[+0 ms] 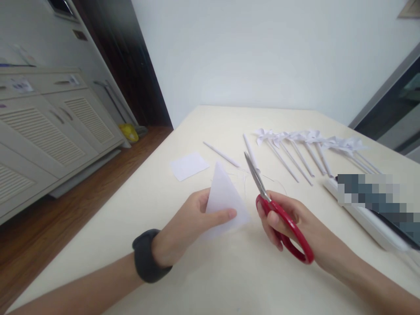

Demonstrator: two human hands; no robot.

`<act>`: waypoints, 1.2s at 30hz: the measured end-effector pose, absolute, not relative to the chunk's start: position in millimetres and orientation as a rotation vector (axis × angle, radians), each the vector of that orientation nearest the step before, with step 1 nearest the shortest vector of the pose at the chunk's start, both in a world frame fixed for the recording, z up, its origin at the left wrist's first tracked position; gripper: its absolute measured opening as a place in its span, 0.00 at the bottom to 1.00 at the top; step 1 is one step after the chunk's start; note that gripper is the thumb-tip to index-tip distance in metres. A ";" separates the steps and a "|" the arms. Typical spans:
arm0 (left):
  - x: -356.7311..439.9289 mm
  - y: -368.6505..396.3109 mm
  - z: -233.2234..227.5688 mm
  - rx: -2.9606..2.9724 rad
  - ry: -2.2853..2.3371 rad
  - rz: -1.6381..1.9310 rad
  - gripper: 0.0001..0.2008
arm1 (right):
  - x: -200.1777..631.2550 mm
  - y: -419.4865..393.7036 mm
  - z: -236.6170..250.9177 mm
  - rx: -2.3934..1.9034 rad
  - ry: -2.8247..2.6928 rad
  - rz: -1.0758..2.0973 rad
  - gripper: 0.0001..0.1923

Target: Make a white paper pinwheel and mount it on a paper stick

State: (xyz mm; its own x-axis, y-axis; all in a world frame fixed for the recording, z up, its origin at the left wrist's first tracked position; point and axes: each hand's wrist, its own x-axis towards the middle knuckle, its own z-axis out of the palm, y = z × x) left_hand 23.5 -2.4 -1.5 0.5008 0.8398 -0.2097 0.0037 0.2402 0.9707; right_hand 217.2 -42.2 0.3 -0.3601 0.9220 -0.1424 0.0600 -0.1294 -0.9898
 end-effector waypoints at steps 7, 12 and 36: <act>20.9 -1.2 2.0 1.141 0.971 0.858 0.17 | 215.9 -46.9 0.6 -1.131 -1.493 1.733 0.18; 13.4 1.7 -1.4 1.159 0.863 0.875 0.13 | 215.7 -47.0 4.0 -1.039 -1.619 1.749 0.20; 15.5 -5.1 4.8 1.133 0.909 0.895 0.14 | 217.9 -52.2 3.9 -1.159 -1.699 1.703 0.11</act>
State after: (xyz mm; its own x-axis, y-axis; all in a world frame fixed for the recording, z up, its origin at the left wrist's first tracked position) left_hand 15.5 -5.1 4.8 0.3655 0.9214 -0.1322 -0.1186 0.1869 0.9752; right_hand 217.9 -52.2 3.9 -0.5345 0.8121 -0.2341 0.2321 -0.1253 -0.9646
